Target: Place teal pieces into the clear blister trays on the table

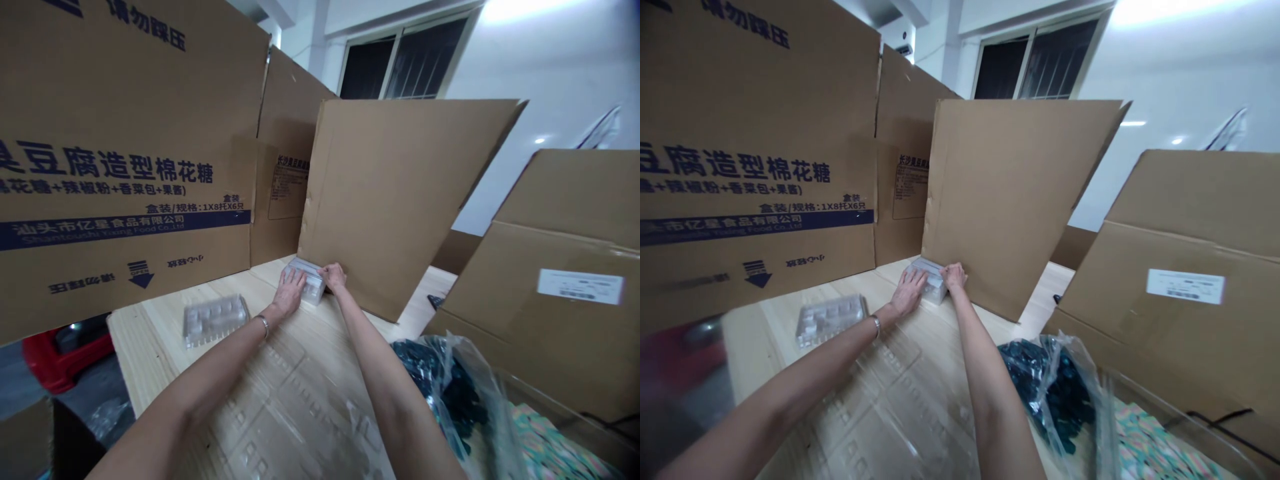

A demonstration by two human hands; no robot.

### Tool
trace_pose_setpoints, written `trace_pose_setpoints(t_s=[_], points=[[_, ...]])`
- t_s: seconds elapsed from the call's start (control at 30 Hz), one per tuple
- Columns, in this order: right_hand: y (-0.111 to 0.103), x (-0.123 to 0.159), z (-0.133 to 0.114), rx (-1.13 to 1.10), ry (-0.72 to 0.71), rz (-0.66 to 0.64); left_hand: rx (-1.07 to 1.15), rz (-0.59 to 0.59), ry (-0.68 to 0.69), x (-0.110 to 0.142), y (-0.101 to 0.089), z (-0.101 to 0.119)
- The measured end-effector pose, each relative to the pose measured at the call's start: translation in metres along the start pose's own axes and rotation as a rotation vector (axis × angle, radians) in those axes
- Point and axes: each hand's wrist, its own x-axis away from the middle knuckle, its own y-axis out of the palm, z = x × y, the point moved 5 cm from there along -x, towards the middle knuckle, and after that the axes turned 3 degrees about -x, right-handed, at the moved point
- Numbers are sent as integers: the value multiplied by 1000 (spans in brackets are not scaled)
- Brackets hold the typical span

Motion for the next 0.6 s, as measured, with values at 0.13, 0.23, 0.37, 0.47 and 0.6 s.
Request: trace_pose_setpoints(t_s=[0.13, 0.23, 0.37, 0.47, 0.6], points=[[0, 1, -2, -9, 32, 36, -1, -10, -1, -1, -6, 1], [0, 5, -1, -4, 35, 69, 1, -31, -13, -10, -11, 2], [3, 8, -1, 12, 38, 74, 7, -76, 0, -22, -18, 4], [4, 9, -2, 16, 42, 65, 12, -139, 50, -24, -25, 4], [-11, 14, -7, -12, 34, 27, 3, -192, 120, -11, -41, -3]])
